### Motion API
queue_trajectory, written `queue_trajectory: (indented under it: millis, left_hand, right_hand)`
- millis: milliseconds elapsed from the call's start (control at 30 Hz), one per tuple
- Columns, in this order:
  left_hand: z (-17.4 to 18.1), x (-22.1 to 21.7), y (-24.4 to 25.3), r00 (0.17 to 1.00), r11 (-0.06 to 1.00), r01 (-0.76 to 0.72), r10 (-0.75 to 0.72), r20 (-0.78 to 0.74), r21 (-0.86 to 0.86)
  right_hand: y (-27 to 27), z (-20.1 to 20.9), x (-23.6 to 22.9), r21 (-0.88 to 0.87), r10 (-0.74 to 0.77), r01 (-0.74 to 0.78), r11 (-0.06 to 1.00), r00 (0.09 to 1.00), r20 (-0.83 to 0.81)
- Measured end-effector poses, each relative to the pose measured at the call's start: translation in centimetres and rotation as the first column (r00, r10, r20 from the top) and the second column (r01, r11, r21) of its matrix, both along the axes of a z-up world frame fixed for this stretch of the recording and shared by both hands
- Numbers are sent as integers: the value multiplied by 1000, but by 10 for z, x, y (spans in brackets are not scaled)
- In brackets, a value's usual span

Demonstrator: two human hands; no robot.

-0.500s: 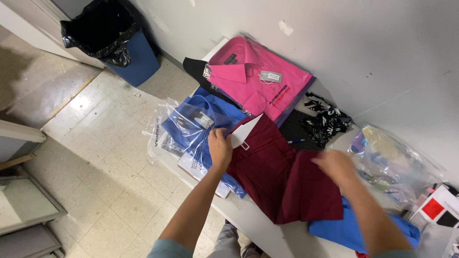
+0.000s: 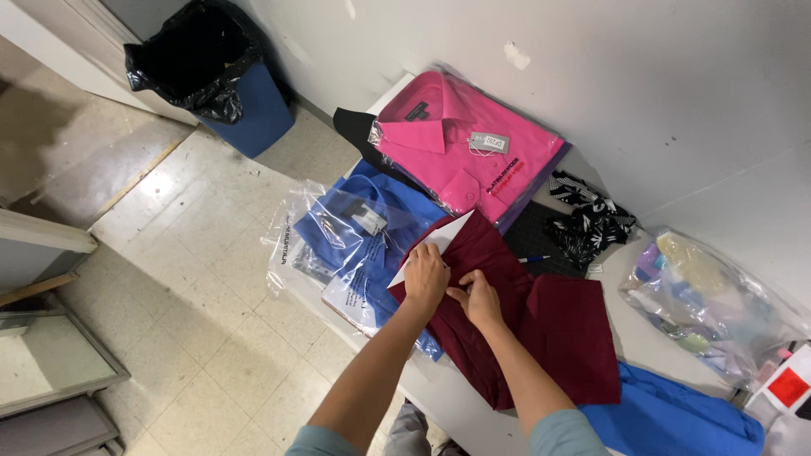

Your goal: The person removes several colored shirts from individual plastic bags, extracts cardboard inserts from within the shirts, and places the items on a table. They discard the packaging materials into a nearby trash bin.

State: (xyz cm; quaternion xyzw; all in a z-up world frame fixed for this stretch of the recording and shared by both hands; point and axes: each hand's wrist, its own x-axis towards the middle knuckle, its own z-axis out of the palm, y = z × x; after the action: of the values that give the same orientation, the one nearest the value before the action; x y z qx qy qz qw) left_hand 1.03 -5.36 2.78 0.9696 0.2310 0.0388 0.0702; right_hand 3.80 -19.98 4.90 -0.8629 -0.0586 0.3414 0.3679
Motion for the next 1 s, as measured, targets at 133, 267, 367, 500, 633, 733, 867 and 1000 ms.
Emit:
queue_trajectory:
  millis: [133, 267, 367, 500, 633, 733, 867, 1000]
  left_hand:
    - [-5, 8, -2, 997, 992, 83, -83, -7, 100]
    - [11, 12, -6, 980, 959, 199, -198, -24, 200]
    - [15, 11, -7, 973, 929, 224, -228, -21, 295]
    - [2, 25, 18, 978, 896, 184, -209, 18, 403]
    - [8, 22, 40, 981, 970, 193, -196, 7, 145]
    - [12, 8, 61, 995, 951, 98, -94, 28, -294]
    - [6, -29, 86, 994, 889, 38, 11, 104, -456]
    - [26, -47, 72, 998, 900, -8, 32, 48, -435]
  right_hand:
    - [0, -4, -3, 23, -43, 44, 999, 999, -8]
    - [-1, -8, -2, 28, -41, 41, 999, 999, 28]
    - [0, 5, -1, 83, -82, 85, 993, 996, -45]
    - [-4, 0, 2, 30, -36, 37, 999, 999, -29]
    - [-2, -4, 3, 14, -34, 34, 999, 999, -28]
    - [-2, -1, 8, 30, -20, 19, 999, 999, 32]
    - [16, 68, 42, 87, 25, -54, 995, 953, 303]
    - [36, 97, 82, -93, 303, -291, 952, 861, 408]
